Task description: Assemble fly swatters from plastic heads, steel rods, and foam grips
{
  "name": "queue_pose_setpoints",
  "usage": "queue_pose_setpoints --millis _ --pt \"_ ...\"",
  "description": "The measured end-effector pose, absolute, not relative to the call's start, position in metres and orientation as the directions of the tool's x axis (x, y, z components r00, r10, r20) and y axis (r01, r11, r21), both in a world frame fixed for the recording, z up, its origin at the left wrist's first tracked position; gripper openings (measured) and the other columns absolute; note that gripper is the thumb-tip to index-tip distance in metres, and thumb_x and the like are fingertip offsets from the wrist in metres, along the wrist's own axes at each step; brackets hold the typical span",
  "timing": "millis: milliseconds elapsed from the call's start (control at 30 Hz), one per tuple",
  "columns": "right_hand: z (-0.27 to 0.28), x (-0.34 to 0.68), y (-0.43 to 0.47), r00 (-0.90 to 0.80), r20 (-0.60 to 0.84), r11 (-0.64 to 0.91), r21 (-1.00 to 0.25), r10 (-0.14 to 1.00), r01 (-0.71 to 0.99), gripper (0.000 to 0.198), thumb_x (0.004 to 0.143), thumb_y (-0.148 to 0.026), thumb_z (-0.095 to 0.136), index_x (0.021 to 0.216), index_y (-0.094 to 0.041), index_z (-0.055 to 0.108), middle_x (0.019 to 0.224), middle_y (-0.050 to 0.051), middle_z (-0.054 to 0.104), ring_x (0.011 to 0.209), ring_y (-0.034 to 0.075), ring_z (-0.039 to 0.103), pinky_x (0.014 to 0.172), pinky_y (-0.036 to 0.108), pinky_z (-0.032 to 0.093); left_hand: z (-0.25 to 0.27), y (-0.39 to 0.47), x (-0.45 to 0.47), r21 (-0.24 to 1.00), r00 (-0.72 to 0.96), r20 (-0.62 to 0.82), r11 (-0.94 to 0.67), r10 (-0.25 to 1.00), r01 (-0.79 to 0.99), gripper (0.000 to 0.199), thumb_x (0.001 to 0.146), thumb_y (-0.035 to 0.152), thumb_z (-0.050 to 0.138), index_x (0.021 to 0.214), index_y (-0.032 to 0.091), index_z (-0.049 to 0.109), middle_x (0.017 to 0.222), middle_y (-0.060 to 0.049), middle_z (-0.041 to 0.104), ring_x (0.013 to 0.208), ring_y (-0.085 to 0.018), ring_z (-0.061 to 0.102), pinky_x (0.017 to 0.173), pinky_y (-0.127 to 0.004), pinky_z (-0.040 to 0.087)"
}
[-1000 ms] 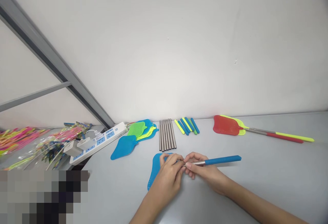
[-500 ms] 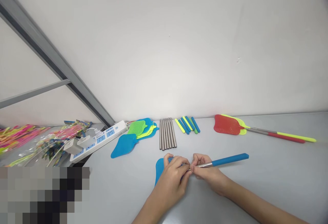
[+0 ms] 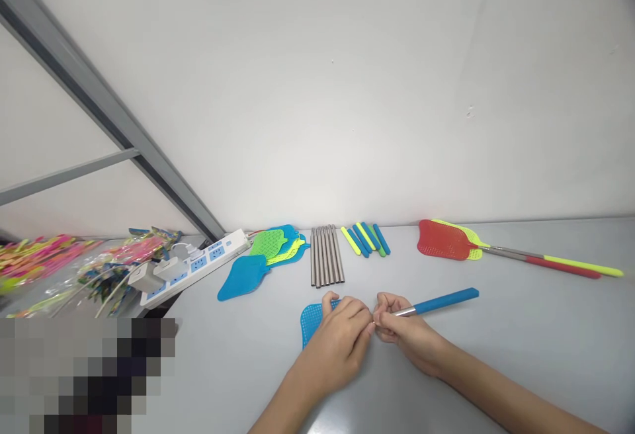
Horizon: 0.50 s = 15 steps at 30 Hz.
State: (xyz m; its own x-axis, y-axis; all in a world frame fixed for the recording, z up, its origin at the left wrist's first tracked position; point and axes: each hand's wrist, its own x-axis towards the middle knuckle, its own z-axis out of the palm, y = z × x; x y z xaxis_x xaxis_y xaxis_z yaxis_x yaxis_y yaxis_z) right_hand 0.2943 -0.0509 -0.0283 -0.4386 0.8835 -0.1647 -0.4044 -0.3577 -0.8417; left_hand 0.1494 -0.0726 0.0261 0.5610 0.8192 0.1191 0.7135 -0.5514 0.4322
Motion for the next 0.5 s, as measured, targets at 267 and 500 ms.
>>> queue_pose_setpoints --millis 267,500 --pt "-0.0277 0.2951 -0.0504 -0.452 -0.148 -0.352 -0.841 0.880 -0.410 0.016 0.062 -0.013 0.050 0.057 -0.017 0.036 0.048 -0.007 0.031 0.045 0.006 0.019 0.045 0.023 0.013 0.0267 -0.0706 0.1470 0.444 0.571 0.121 -0.559 0.812 0.700 0.021 0.085 0.015 0.028 0.077 0.019 0.046 0.077 0.001 0.048 0.078 -0.012 0.043 0.086 -0.035 0.022" --pt "-0.0268 0.2945 -0.0490 -0.429 -0.180 -0.378 -0.817 0.885 -0.435 0.019 0.061 -0.013 0.053 0.056 -0.018 0.035 0.050 -0.006 0.035 0.044 0.006 0.020 0.045 0.023 0.015 0.0247 -0.0685 0.1421 0.411 0.562 0.122 -0.557 0.818 0.721 0.021 0.084 0.018 0.029 0.070 0.018 0.045 0.072 0.001 0.048 0.077 -0.013 0.041 0.081 -0.034 0.026"
